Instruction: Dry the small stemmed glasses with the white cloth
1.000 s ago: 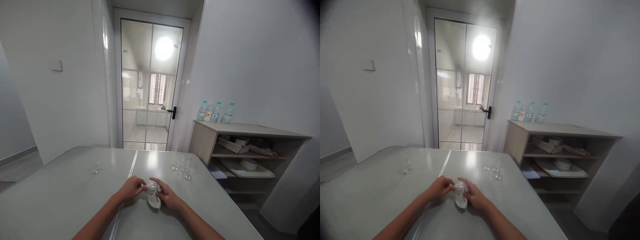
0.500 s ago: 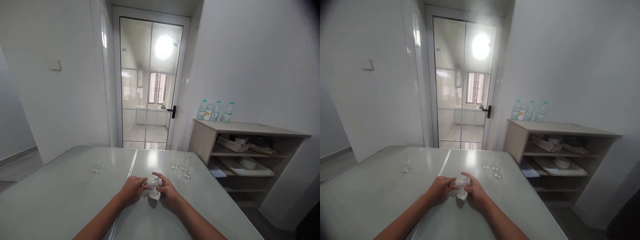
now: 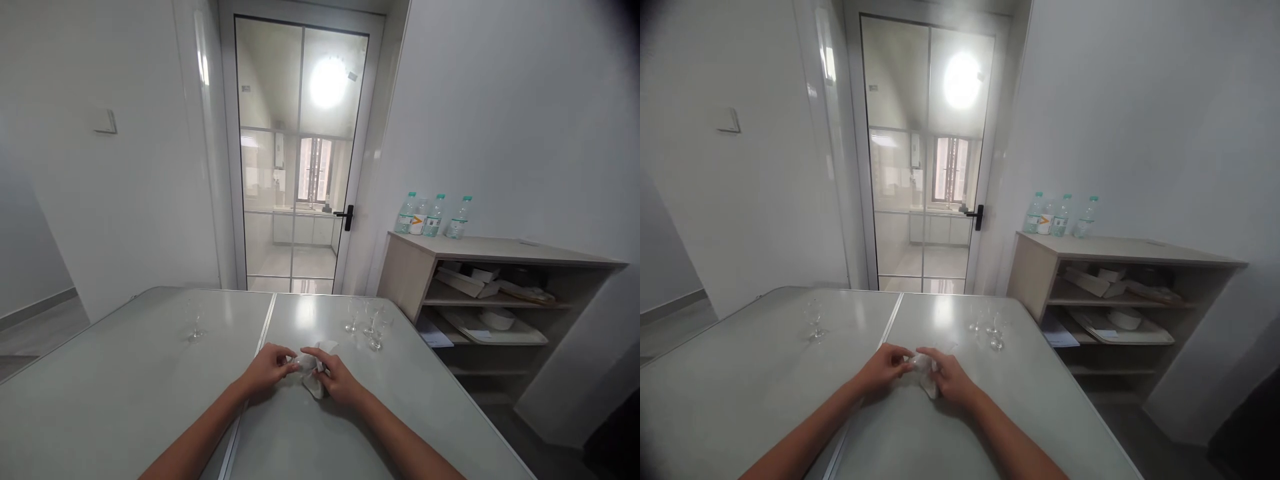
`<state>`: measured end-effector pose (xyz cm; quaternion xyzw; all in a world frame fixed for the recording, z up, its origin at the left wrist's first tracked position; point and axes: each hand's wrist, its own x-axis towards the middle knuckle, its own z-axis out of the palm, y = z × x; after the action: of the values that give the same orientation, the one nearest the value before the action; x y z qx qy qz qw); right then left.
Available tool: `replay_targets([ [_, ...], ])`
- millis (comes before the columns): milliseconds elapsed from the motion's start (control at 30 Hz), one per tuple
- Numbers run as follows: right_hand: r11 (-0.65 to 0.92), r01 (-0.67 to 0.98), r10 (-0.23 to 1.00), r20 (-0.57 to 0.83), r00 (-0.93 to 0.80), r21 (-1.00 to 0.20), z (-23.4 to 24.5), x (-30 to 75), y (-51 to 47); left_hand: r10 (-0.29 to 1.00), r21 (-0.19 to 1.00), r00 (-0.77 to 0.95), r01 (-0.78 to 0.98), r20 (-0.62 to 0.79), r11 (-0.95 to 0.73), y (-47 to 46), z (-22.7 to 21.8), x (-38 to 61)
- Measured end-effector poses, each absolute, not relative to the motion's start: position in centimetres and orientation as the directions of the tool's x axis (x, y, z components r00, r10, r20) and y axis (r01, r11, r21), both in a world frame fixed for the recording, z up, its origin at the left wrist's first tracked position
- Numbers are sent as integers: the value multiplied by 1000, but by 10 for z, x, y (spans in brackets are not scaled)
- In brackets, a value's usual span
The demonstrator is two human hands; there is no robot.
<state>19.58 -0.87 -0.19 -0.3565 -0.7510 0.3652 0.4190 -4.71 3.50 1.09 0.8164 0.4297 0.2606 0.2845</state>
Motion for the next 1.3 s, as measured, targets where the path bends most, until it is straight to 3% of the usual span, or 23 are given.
replay_targets([
  [167, 485, 281, 836, 345, -428, -828, -3, 195, -10, 839, 907, 543, 361, -16, -216, 42, 5, -51],
  [267, 396, 148, 859, 308, -409, -906, -8, 192, -6, 788, 944, 597, 325, -152, -64, 43, 4, -53],
  [333, 315, 41, 882, 276, -382, -948, -11, 191, -3, 793, 936, 591, 343, -147, -82, 41, 4, -51],
  [433, 252, -30, 906, 247, -343, -967, -13, 192, 0, 847, 841, 531, 441, 35, -312, 36, 5, -46],
  [533, 316, 34, 902, 289, -320, -948, -12, 193, -1, 834, 597, 498, 602, 239, -530, 31, 6, -44],
  [600, 378, 102, 885, 326, -333, -920, -11, 192, -4, 796, 460, 514, 650, 320, -605, 29, 6, -46],
  [667, 412, 108, 867, 352, -353, -905, -8, 190, -6, 773, 422, 521, 647, 362, -634, 29, 7, -48],
  [767, 313, -60, 892, 316, -324, -948, -1, 187, -8, 789, 567, 520, 561, 326, -604, 33, 12, -50],
  [833, 189, -185, 922, 239, -304, -964, 1, 187, -8, 798, 747, 565, 436, 208, -503, 35, 15, -50],
  [900, 179, -176, 926, 226, -302, -968, 2, 189, -8, 781, 889, 619, 312, 79, -337, 37, 18, -50],
  [967, 323, -26, 879, 310, -362, -946, 0, 192, -9, 758, 955, 652, 236, -19, -179, 38, 19, -53],
  [1033, 516, 130, 763, 385, -520, -847, -3, 195, -9, 730, 979, 675, 202, -109, -40, 39, 19, -56],
  [1133, 671, 190, 616, 396, -681, -716, -1, 198, -12, 707, 980, 684, 186, -181, 71, 39, 18, -59],
  [1200, 657, 200, 648, 409, -643, -727, 2, 196, -14, 726, 981, 677, 194, -121, -18, 39, 17, -58],
  [1300, 467, 118, 826, 385, -412, -876, 4, 187, -15, 795, 857, 592, 336, 131, -391, 36, 12, -53],
])
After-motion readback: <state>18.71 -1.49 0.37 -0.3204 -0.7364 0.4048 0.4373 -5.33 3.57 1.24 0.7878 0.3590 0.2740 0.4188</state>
